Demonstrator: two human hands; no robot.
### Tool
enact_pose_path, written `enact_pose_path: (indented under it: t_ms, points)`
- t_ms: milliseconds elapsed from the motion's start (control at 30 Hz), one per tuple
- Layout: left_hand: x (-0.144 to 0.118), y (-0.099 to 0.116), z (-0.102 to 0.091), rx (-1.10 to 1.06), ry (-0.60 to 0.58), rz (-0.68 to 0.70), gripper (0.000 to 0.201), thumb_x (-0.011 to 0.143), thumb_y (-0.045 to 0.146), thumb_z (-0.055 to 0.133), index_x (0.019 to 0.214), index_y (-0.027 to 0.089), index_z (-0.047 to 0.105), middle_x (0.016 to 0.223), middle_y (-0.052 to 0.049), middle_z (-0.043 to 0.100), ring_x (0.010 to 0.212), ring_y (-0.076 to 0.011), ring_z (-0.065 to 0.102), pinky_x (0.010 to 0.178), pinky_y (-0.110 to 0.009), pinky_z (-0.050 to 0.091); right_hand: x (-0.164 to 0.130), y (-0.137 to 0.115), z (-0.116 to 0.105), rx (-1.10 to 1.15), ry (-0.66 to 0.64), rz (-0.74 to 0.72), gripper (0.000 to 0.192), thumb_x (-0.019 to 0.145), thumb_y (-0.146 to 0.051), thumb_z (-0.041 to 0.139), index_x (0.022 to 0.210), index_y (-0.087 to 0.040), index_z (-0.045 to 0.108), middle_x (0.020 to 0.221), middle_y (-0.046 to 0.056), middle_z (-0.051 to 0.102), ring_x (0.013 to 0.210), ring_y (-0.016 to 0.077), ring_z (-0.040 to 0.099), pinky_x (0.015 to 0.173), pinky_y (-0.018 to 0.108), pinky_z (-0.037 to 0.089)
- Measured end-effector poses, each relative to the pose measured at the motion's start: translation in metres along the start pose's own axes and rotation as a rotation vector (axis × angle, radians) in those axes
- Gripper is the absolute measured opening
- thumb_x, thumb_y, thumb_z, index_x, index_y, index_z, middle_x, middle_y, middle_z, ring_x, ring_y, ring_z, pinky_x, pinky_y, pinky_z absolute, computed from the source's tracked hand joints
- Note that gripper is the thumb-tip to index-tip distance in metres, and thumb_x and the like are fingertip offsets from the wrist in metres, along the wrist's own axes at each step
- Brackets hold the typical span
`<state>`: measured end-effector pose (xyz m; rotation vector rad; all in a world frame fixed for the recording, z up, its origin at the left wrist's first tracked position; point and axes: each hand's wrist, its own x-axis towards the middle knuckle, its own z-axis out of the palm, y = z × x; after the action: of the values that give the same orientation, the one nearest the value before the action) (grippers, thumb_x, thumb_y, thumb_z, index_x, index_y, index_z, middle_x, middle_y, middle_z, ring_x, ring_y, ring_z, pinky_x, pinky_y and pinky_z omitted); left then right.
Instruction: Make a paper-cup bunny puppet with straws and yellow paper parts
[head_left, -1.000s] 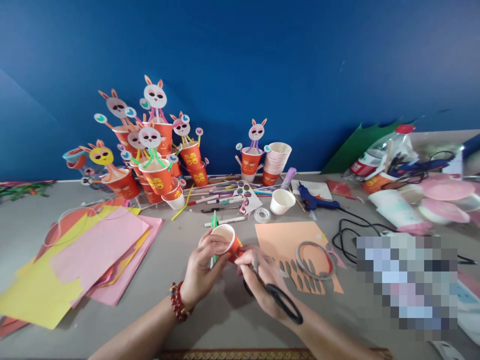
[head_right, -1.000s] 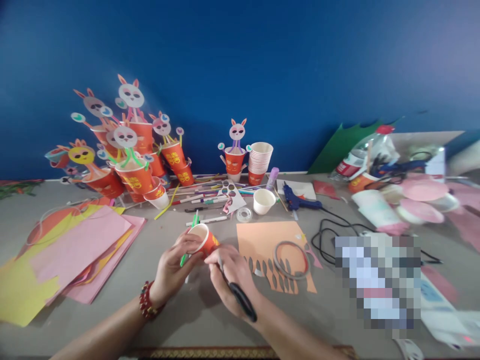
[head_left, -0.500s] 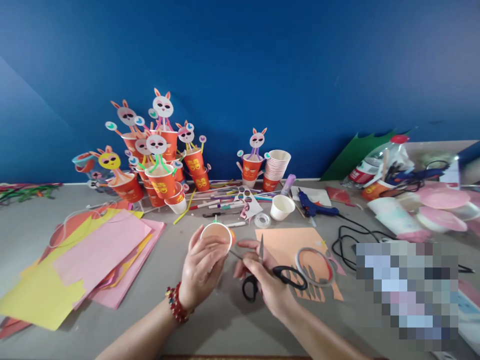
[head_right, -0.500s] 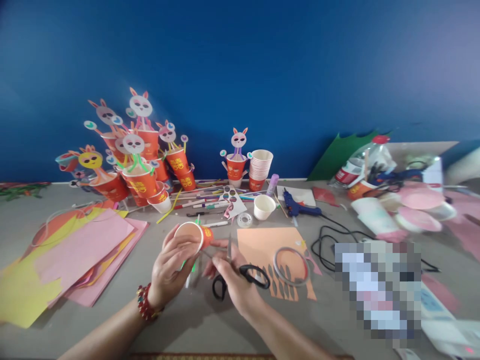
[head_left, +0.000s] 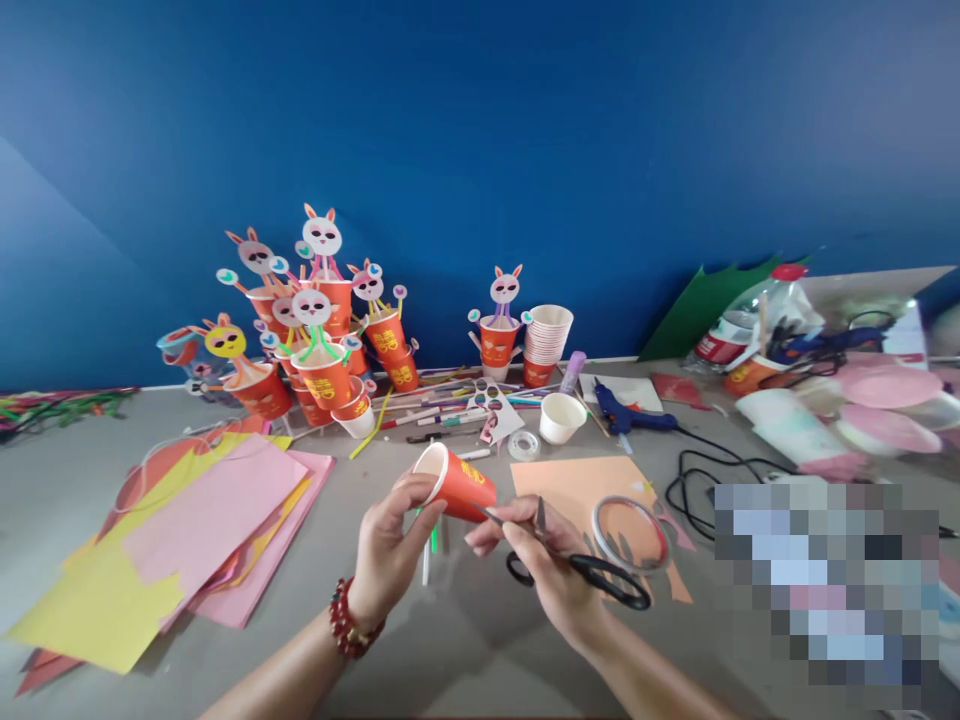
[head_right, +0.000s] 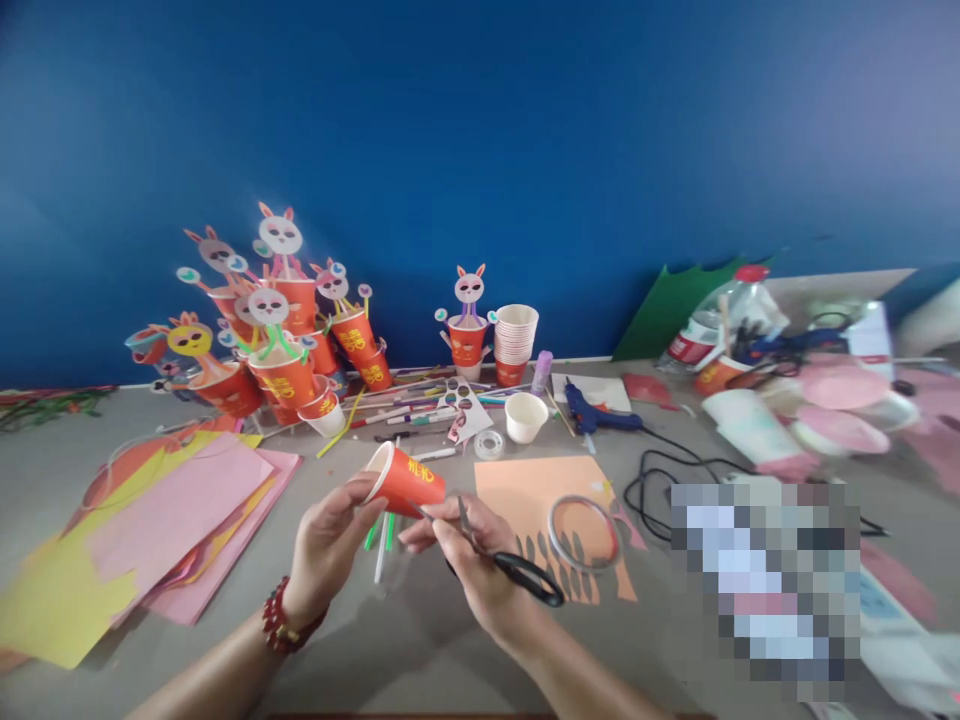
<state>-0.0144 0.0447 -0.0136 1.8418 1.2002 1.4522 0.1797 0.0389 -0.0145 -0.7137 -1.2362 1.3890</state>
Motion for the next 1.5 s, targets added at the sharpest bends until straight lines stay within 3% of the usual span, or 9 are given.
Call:
enact_pose_path:
  t_ms: [200,667,833,1067,1167,1267,1367,1433,1500]
  points:
    - [-0.005,0.002,0.009,-0.065,-0.065,-0.044,0.017,0.091,0.015,0.057,0.101,0.024,0.067,0.102,-0.004,0.073,0.098,-0.0208,0.066,0.095,-0.037,0.049,-0.001,-0.006,-0.002,-0.181,-0.024,0.005,0.014,0.096,-0.034,0.053,0.097,-0.023,0.062,0.086,0.004,0.079,0.078,0.0217,0.074,0.077,0.034,0.057]
    - [-0.008,-0.004,0.016,-0.053,-0.083,-0.02,0.017,0.091,0.011,0.058,0.098,0.022,0.068,0.098,-0.005,0.072,0.094,-0.0189,0.066,0.085,-0.033,0.052,0.001,-0.001,-0.002,-0.259,-0.07,0.076,0.013,0.096,-0.03,0.052,0.099,-0.022,0.062,0.089,0.003,0.079,0.084,0.0174,0.073,0.081,0.029,0.055]
    - [-0.007,-0.003,0.013,0.114,-0.056,0.144,0.017,0.089,0.006,0.059,0.098,0.02,0.064,0.094,-0.005,0.071,0.089,-0.0174,0.066,0.092,-0.038,0.049,0.0,0.0,-0.001,-0.24,-0.089,0.115,0.015,0.097,-0.033,0.052,0.101,-0.023,0.063,0.093,0.003,0.078,0.086,0.0183,0.072,0.082,0.03,0.054]
    - [-0.007,-0.006,0.007,0.364,-0.046,0.394,0.03,0.084,-0.001,0.061,0.106,0.019,0.06,0.085,-0.004,0.075,0.096,-0.0209,0.067,0.099,-0.047,0.041,0.001,0.007,0.003,-0.004,-0.072,0.147,0.016,0.099,-0.034,0.049,0.097,-0.023,0.06,0.082,0.002,0.078,0.076,0.0184,0.073,0.078,0.032,0.057]
    - [-0.007,-0.004,0.007,0.369,-0.044,0.362,0.027,0.085,0.001,0.061,0.106,0.019,0.061,0.088,-0.005,0.075,0.095,-0.0203,0.068,0.099,-0.046,0.042,0.003,0.003,-0.002,-0.227,-0.136,0.06,0.016,0.1,-0.03,0.047,0.1,-0.023,0.062,0.089,0.005,0.077,0.09,0.0205,0.072,0.085,0.034,0.055]
    - [-0.006,-0.001,0.007,0.312,-0.042,0.27,0.018,0.087,0.006,0.061,0.1,0.019,0.062,0.091,-0.005,0.074,0.091,-0.0184,0.068,0.098,-0.042,0.045,0.009,-0.007,-0.011,-0.496,-0.251,-0.195,0.016,0.099,-0.026,0.047,0.105,-0.023,0.063,0.094,0.007,0.076,0.105,0.022,0.067,0.092,0.035,0.051]
    - [-0.003,0.003,0.006,0.264,-0.109,0.201,0.013,0.089,0.009,0.059,0.096,0.02,0.062,0.091,-0.005,0.073,0.088,-0.0167,0.069,0.098,-0.042,0.047,0.014,-0.014,-0.017,-0.574,-0.349,-0.361,0.017,0.098,-0.029,0.048,0.106,-0.022,0.062,0.09,0.008,0.074,0.093,0.0206,0.069,0.085,0.033,0.053]
    - [-0.001,0.006,0.003,0.285,-0.123,0.229,0.014,0.089,0.009,0.059,0.097,0.02,0.061,0.09,-0.004,0.073,0.087,-0.0164,0.069,0.103,-0.046,0.044,0.014,-0.014,-0.017,-0.549,-0.34,-0.302,0.018,0.099,-0.031,0.048,0.102,-0.022,0.062,0.09,0.008,0.074,0.086,0.0193,0.07,0.079,0.031,0.054]
    - [-0.001,0.011,0.001,0.36,-0.126,0.296,0.019,0.088,0.006,0.058,0.1,0.02,0.061,0.089,-0.004,0.074,0.089,-0.017,0.069,0.11,-0.053,0.037,0.01,-0.01,-0.014,-0.433,-0.287,-0.118,0.019,0.1,-0.032,0.047,0.1,-0.022,0.062,0.09,0.007,0.075,0.085,0.0187,0.071,0.078,0.03,0.054]
